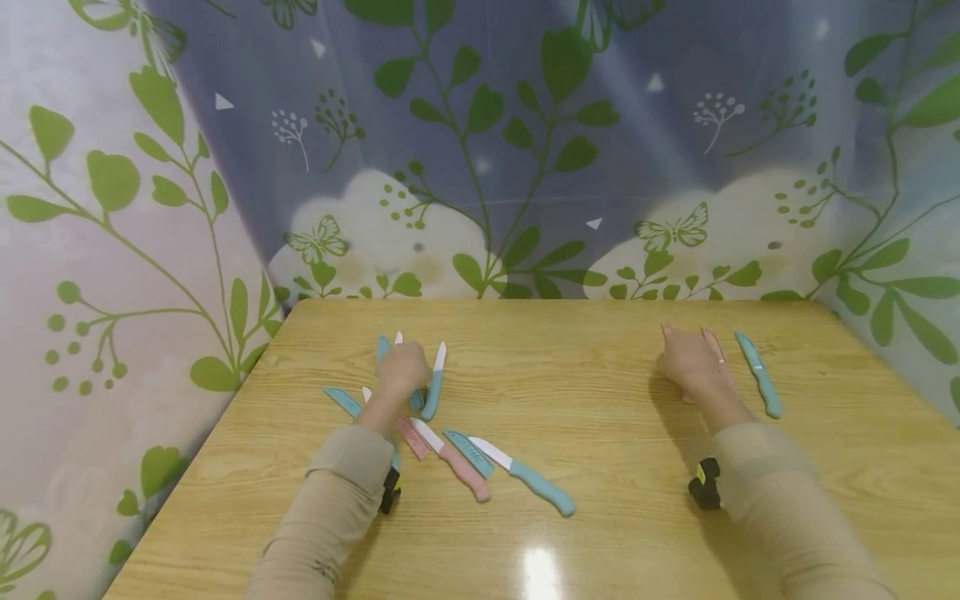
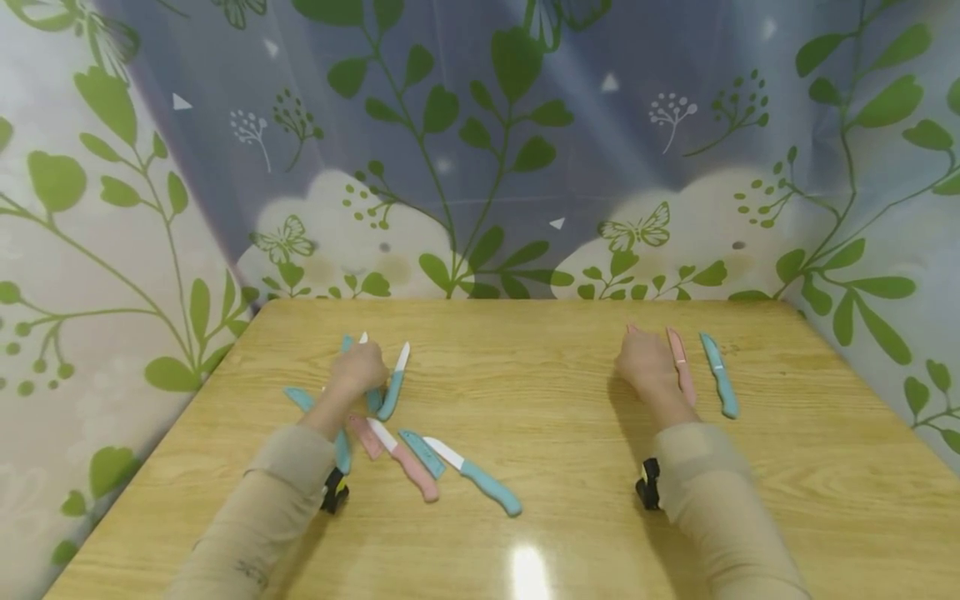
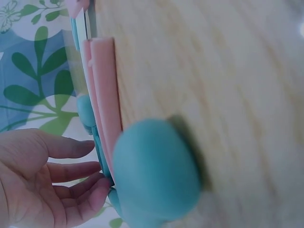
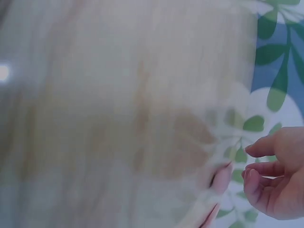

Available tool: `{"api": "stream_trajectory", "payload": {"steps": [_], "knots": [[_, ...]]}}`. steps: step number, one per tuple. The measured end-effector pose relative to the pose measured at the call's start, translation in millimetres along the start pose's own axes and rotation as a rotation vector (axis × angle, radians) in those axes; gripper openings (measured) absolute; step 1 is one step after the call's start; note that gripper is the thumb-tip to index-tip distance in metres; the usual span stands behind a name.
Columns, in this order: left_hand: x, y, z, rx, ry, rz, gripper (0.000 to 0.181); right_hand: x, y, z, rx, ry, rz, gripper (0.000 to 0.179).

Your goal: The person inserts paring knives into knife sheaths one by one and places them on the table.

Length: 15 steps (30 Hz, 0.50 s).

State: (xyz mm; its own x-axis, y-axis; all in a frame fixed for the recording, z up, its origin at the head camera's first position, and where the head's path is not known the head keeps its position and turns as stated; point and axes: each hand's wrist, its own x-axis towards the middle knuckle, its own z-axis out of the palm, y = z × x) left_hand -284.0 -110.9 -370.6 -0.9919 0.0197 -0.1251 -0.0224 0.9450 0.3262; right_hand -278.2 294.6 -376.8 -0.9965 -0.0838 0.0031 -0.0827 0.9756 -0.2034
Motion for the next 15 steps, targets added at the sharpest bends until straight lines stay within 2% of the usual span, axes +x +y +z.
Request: {"api": "stream_trajectory", "payload": {"steps": [1,2,3,4,7,11,15], "knots": [[-0.1,0.0,0.2,-0.003,0.003,0.001,0.009,1.4,-3.9,-0.2,0.031,0.013,0.002,0.035],[-0.2,0.0,0.4,-0.006,0.002,0.004,0.009,3.1,-8.5,-0.4,0.050,0.016,0.004,0.023],[-0.2,-0.1,0.7,-0.009,0.003,0.008,0.009,6.8,-14.5,-0.3,0.103,0.015,0.039,0.016],[-0.1,-0.1,1.0,-0.015,0.002,0.011,0.009,9.0,-19.9,-0.8,0.095,0.013,0.035,0.012],[0.2,-0.1,1.9,-0.033,-0.003,0.034,0.007,13.6,-36.9,-1.1,0.048,0.016,0.002,0.014],[1.2,-0.2,3.4,-0.077,-0.010,0.063,0.012,17.0,-61.9,3.9,-0.010,0.050,-0.086,0.020],[1.8,-1.0,4.4,-0.105,-0.005,0.078,0.015,18.3,-93.4,4.9,-0.030,0.022,-0.144,0.030]]}}
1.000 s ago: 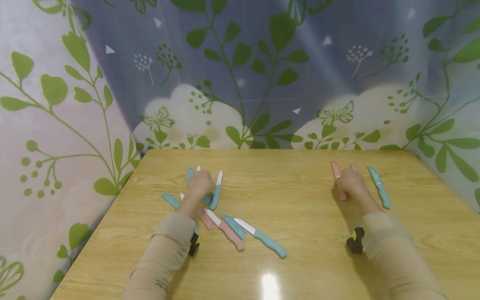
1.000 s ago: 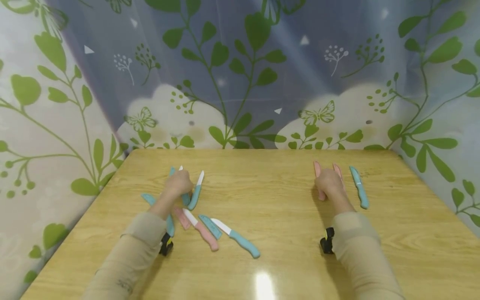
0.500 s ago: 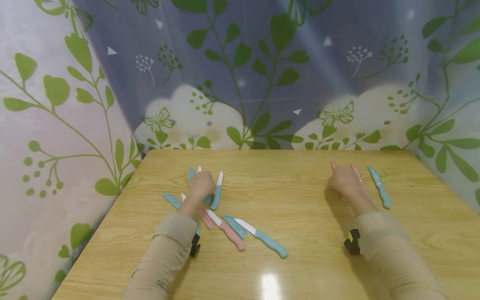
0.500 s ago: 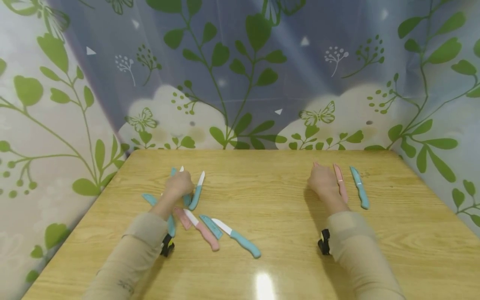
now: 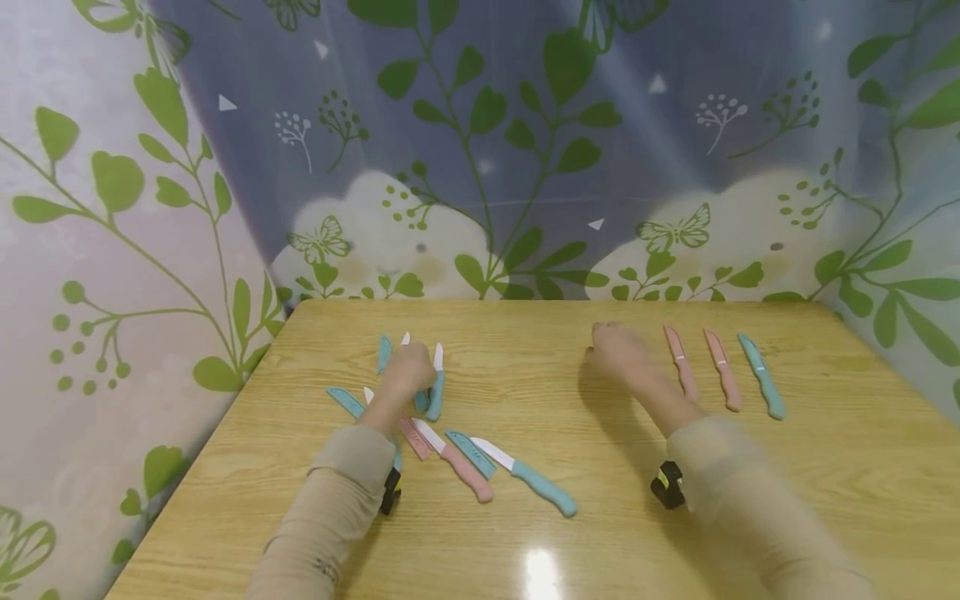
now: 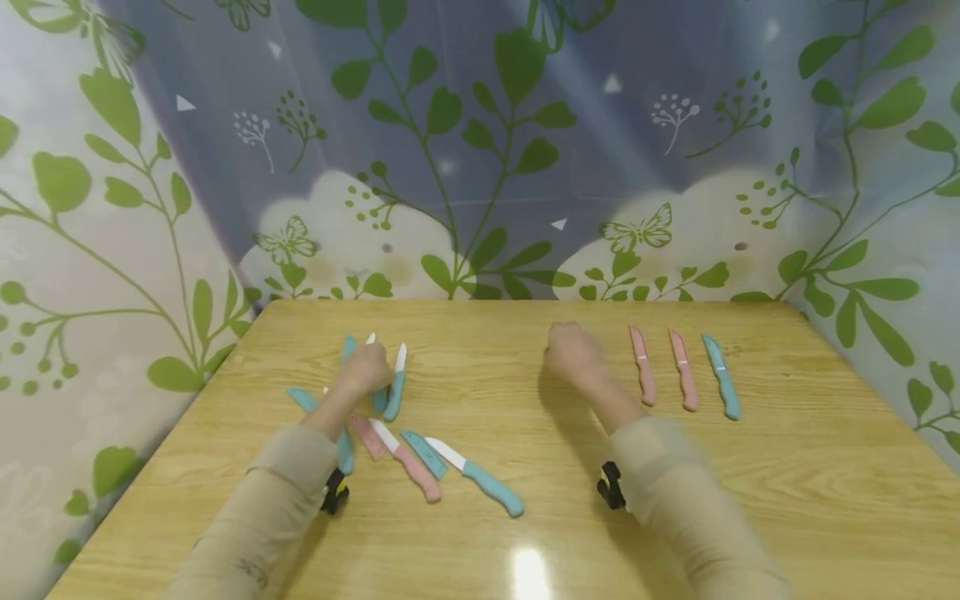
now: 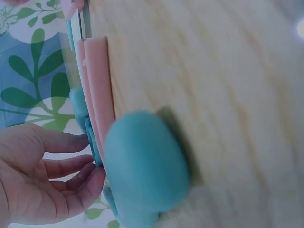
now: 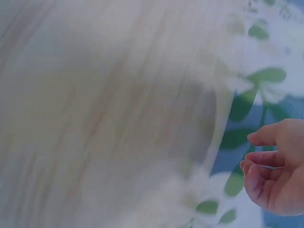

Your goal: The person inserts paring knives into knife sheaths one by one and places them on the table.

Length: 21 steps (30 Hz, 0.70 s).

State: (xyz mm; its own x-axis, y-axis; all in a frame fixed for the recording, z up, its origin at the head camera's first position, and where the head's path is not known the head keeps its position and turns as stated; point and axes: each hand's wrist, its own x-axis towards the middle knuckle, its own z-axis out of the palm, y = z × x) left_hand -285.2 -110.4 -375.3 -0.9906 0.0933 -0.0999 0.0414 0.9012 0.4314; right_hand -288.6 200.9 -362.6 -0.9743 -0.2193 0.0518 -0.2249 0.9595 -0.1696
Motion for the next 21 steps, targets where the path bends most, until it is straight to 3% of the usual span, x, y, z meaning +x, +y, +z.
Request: {"api": "stream_trajectory", "payload": {"steps": [7,13,21], "knots": [[1.8,-1.6,0.9,-0.034,0.019,0.005,0.014,8.2,-57.4,-4.6,0.050,-0.059,-0.107,0.020],[3.5,-2.4,0.2,-0.026,0.029,0.006,0.018,18.2,-99.3,-3.4,0.083,-0.095,-0.202,0.022],[-0.5,0.1,-1.2,-0.049,0.007,-0.027,0.017,27.8,-141.2,6.9,0.041,-0.182,-0.232,0.016]]}}
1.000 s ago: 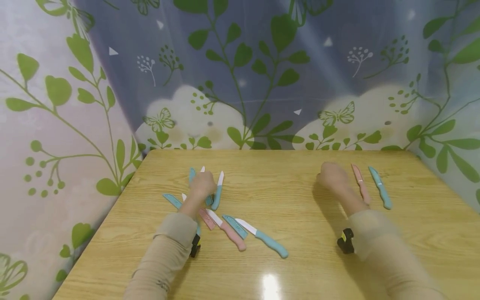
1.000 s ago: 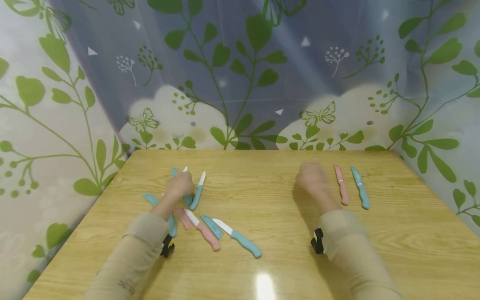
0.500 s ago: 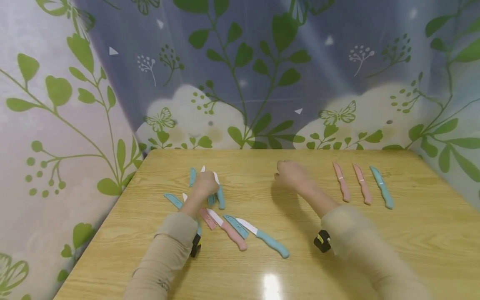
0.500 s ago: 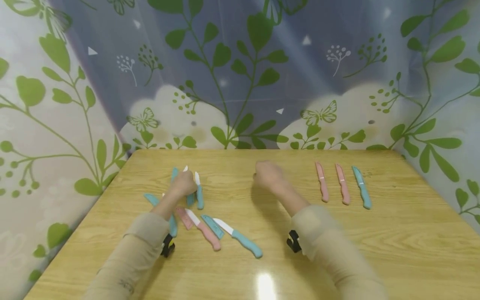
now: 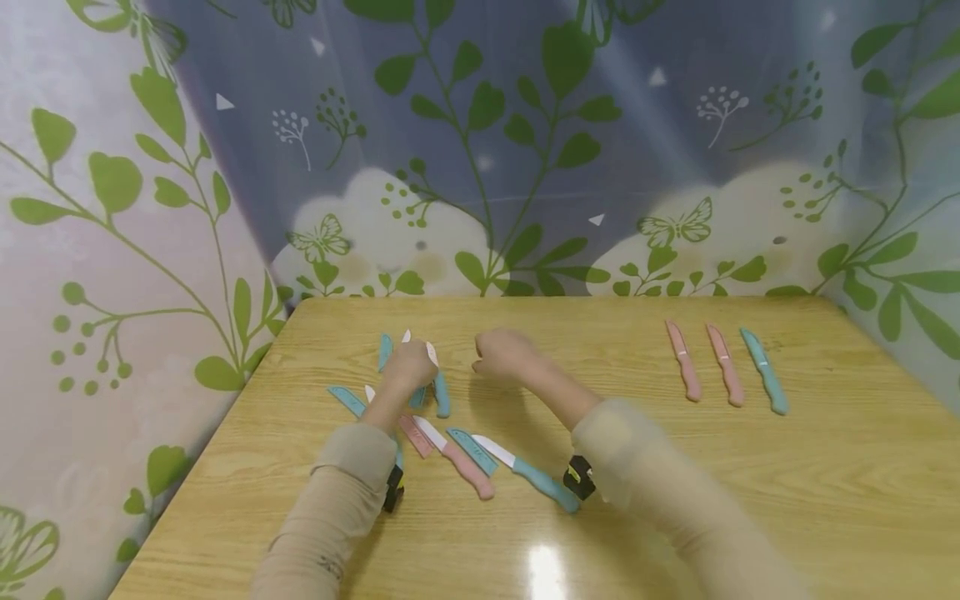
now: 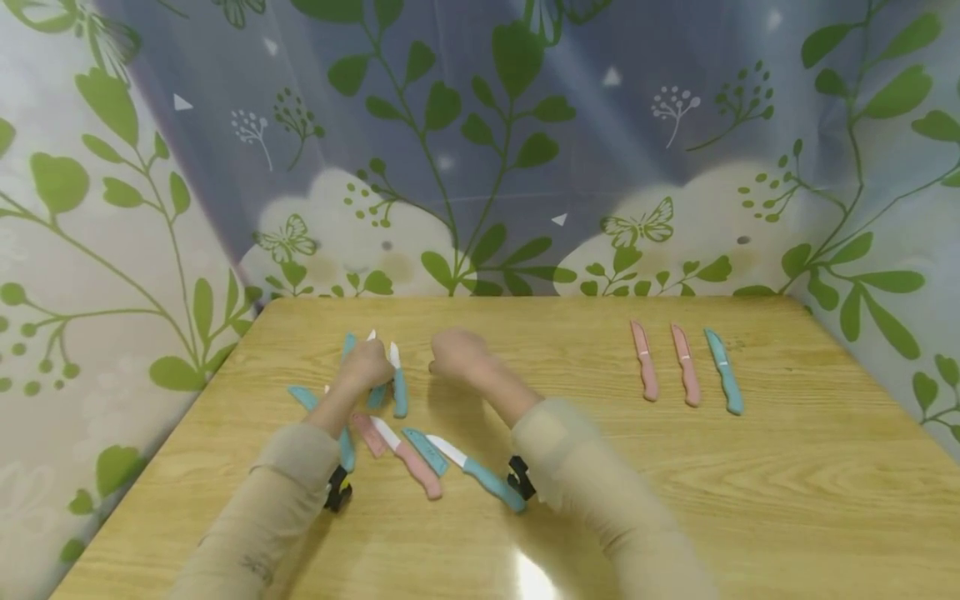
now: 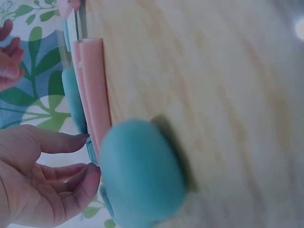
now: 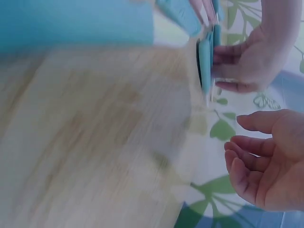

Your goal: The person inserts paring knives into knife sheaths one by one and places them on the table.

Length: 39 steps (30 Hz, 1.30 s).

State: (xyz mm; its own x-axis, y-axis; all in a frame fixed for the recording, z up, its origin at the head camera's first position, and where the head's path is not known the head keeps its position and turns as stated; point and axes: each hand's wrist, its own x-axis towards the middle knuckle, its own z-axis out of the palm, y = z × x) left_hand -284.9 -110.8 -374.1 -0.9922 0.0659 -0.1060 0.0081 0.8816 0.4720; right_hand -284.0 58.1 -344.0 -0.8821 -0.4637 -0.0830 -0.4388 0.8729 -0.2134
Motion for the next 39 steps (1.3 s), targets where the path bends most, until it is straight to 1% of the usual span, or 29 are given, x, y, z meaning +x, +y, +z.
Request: {"api": "stream_trajectory", "payload": {"steps": [2,4,6,9,12,14,17,20,24,27,30,32,34,36,39], "knots": [[-0.2,0.0,-0.3,-0.012,-0.011,-0.023,0.020,4.4,-8.0,3.0,0.013,-0.013,-0.012,0.019],[0.8,-0.6,-0.5,-0.028,-0.020,-0.046,0.024,7.9,-16.6,5.3,0.035,-0.020,-0.019,0.026],[2.0,-2.0,-0.6,-0.051,-0.020,-0.057,0.027,11.4,-23.8,8.0,0.053,-0.024,-0.023,0.030],[3.9,-4.3,-0.8,-0.078,-0.013,-0.055,0.027,16.1,-31.9,11.0,0.083,-0.039,-0.013,0.035],[4.4,-6.1,-1.1,-0.102,-0.012,-0.052,0.027,21.3,-34.0,15.4,0.092,-0.056,0.005,0.035],[4.5,-6.9,-1.3,-0.116,-0.013,-0.053,0.026,24.3,-34.5,18.4,0.086,-0.051,0.015,0.036],[3.9,-7.5,-1.5,-0.139,-0.014,-0.045,0.028,27.7,-35.1,22.9,0.084,-0.031,0.027,0.033],[3.3,-8.2,-2.4,-0.155,-0.014,-0.031,0.032,30.1,-36.5,27.0,0.096,-0.030,0.030,0.028],[2.6,-9.9,-6.2,-0.157,0.009,-0.028,0.033,32.1,-40.8,30.6,0.099,-0.041,0.031,0.027],[2.2,-11.4,-11.1,-0.157,0.041,-0.044,0.029,33.0,-44.7,32.4,0.095,-0.047,0.047,0.029],[2.4,-13.3,-15.9,-0.214,0.068,-0.056,0.027,33.8,-48.1,34.5,0.102,-0.064,0.068,0.032],[2.6,-14.1,-18.8,-0.266,0.077,-0.051,0.028,33.9,-49.8,35.9,0.113,-0.078,0.080,0.032],[3.1,-14.4,-21.3,-0.306,0.074,-0.035,0.032,34.0,-51.0,37.4,0.112,-0.083,0.082,0.027],[3.4,-13.7,-23.5,-0.317,0.067,-0.027,0.037,34.0,-51.6,38.3,0.102,-0.084,0.075,0.019],[4.0,-12.6,-25.5,-0.321,0.046,-0.032,0.042,34.3,-50.9,38.8,0.065,-0.074,0.063,0.008]]}}
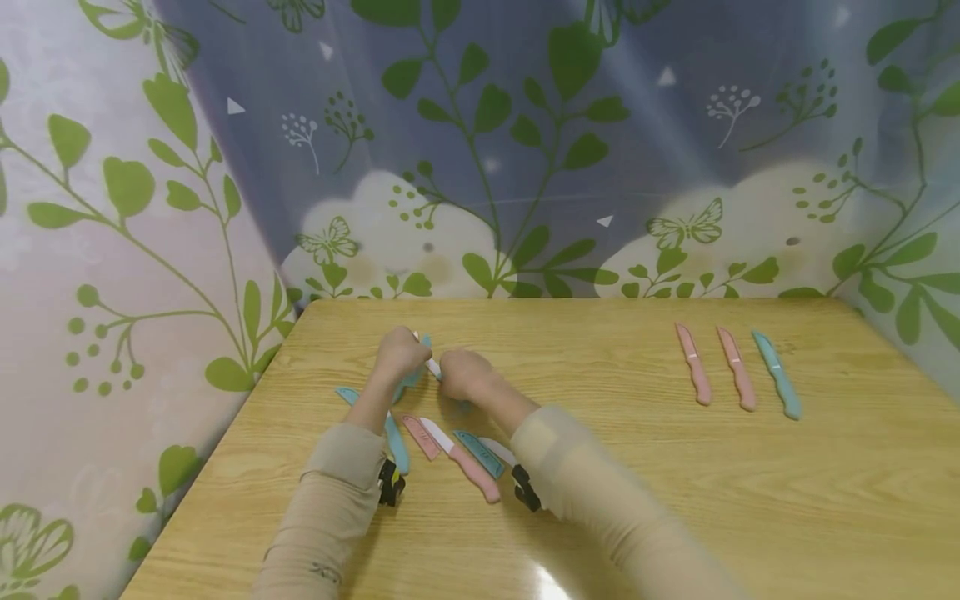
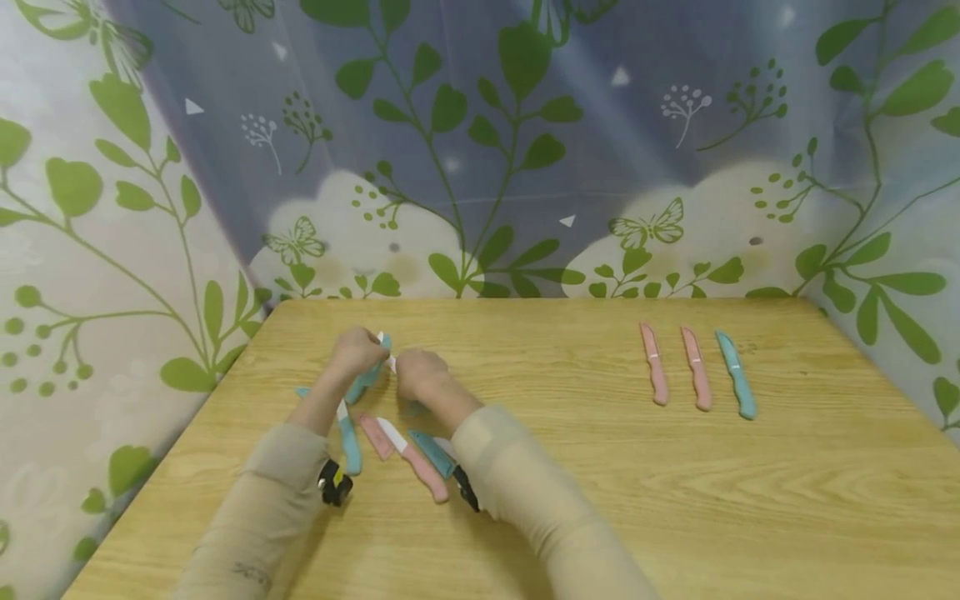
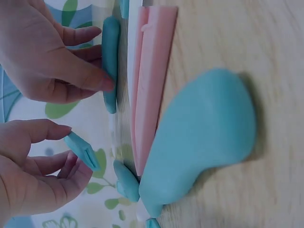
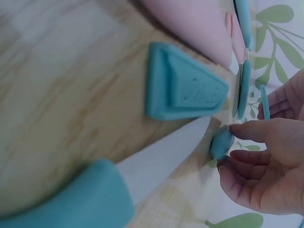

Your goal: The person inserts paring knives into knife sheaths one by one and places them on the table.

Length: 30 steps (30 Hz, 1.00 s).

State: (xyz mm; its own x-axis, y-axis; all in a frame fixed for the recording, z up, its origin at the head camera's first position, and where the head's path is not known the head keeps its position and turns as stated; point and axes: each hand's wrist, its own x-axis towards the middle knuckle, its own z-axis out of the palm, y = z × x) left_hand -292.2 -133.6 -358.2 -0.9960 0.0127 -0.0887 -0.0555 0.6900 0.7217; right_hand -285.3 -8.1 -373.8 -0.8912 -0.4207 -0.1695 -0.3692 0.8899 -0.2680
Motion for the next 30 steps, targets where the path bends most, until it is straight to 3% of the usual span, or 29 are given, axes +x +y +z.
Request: {"api": "stream_trajectory", "payload": {"steps": [6,13,19,24,30], "knots": [[1.1,0.9,2.2,0.006,-0.017,0.010,0.035,-0.7,9.2,-1.8,-0.022,0.002,0.013,0.006],[2.2,0.4,5.4,-0.011,0.018,0.069,0.003,-3.7,27.0,-5.8,-0.003,-0.023,0.074,0.005],[1.7,4.4,9.7,-0.034,0.019,0.074,0.013,-8.1,48.3,-10.4,-0.029,-0.014,0.072,0.012],[0.5,9.4,9.7,-0.161,-0.012,0.096,0.022,-15.2,65.9,-18.1,0.015,0.047,0.062,0.011],[-0.9,16.4,7.8,-0.497,-0.045,0.070,0.032,-28.1,87.3,-22.6,0.115,0.120,-0.003,0.014]]}}
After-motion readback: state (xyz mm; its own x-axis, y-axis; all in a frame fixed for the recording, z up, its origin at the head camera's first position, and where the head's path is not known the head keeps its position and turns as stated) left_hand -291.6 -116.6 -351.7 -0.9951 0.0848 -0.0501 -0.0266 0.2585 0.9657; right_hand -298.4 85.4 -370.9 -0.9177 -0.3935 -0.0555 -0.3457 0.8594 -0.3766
